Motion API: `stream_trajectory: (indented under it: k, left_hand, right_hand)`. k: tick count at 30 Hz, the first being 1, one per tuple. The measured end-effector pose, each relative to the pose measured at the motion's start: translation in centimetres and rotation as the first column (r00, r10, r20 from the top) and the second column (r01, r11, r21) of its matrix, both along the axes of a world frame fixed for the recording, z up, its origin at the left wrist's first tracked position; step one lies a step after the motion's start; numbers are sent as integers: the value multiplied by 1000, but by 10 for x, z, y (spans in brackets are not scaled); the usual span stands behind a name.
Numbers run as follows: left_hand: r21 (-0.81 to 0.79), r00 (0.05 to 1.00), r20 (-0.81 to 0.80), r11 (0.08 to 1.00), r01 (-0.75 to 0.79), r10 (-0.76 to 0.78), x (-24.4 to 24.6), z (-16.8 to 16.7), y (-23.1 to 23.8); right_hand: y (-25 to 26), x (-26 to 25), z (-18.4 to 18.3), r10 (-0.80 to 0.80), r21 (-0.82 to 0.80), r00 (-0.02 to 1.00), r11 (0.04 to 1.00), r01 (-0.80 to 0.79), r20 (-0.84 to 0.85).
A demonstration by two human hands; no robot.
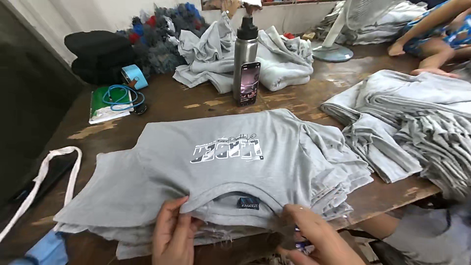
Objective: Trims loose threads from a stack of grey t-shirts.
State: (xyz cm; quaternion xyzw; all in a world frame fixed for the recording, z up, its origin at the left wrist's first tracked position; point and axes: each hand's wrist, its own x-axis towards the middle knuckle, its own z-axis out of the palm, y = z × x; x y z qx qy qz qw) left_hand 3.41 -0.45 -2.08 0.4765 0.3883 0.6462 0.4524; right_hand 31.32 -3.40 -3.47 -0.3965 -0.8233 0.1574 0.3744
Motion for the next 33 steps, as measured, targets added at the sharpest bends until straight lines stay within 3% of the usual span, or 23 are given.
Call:
stream_trajectory:
  k: [2,6,10,13,17,26,33]
  left_hand:
    - [-100,977,209,992,73,-51,3,3,-1]
    - [-96,968,247,993,64,-39,7,-2,-6]
    - [-3,990,134,999,42,-42,5,-18,-10]
    - [31,999,27,999,41,-42,5,-25,-17]
    - [133,995,-61,988,82,-74,7,-33,-20]
    - [224,990,-139,972,70,-39,9,-44,-21]
    - [189,988,-151,982,33,-4,12,-40,-23]
  right_hand:
    - [0,-5,16,63,-9,995,998,-64,-77]
    - [16,-33,13,109,-33,989,993,-113,-99]
    - [36,-69,-19,13,-8,990,1000,-14,-142]
    - [38,-80,-12,171,-16,931,982,-186,-323]
    - [48,-96,2,254,30,911,965,-259,-325]
    - [50,-103,-12,153,156,905,983,-97,-398]
    - [41,-103,-12,122,350,946,937,-9,-301]
